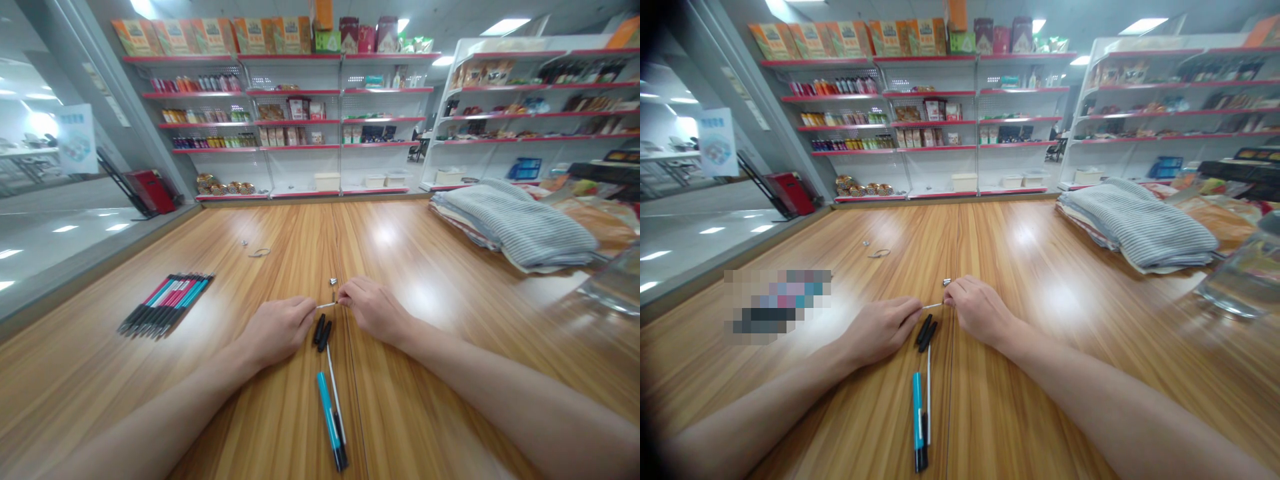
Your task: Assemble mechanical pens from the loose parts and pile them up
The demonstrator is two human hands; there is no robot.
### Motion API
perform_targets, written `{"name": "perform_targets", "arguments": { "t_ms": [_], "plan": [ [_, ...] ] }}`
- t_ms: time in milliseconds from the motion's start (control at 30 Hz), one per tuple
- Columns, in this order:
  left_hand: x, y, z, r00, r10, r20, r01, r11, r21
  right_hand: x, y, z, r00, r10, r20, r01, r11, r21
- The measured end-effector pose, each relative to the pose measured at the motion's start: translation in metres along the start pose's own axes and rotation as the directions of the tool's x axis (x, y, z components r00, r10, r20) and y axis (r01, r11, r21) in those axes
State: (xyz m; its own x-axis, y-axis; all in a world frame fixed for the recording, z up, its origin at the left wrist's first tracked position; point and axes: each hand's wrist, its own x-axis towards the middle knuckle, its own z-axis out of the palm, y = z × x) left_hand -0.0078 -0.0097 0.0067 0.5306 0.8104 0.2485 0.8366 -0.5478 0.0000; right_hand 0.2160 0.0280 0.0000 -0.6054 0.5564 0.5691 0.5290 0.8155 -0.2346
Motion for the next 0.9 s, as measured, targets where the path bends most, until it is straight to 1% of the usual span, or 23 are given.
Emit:
{"name": "perform_targets", "arguments": {
  "t_ms": [267,400,533,633,767,900],
  "plan": [
    [-0.0004,-0.0008,0.0006,1.000,-0.009,-0.001,0.009,1.000,-0.020,-0.0007,0.0005,-0.0011,0.999,0.017,-0.028,-0.018,1.000,-0.024],
    [-0.0007,-0.0004,-0.0001,1.000,-0.005,0.003,0.005,1.000,-0.015,-0.0004,0.0004,-0.0007,1.000,0.012,-0.019,-0.012,1.000,-0.019],
    [-0.0005,0.0002,-0.0002,1.000,-0.003,0.004,0.003,1.000,0.001,0.0007,-0.0016,-0.0003,0.999,-0.034,-0.002,0.034,0.999,-0.001],
    [-0.0003,0.0011,0.0007,1.000,0.007,0.008,-0.007,1.000,-0.006,0.0012,-0.0023,0.0006,0.996,-0.094,0.009,0.094,0.996,0.008],
    [-0.0002,0.0034,0.0012,0.998,0.057,0.028,-0.056,0.998,-0.035,0.0013,-0.0017,0.0034,0.983,-0.184,0.026,0.183,0.982,0.040],
    [-0.0006,0.0045,0.0012,0.997,0.065,0.035,-0.063,0.997,-0.050,0.0021,-0.0033,0.0024,0.980,-0.197,0.040,0.195,0.979,0.056]
  ]
}}
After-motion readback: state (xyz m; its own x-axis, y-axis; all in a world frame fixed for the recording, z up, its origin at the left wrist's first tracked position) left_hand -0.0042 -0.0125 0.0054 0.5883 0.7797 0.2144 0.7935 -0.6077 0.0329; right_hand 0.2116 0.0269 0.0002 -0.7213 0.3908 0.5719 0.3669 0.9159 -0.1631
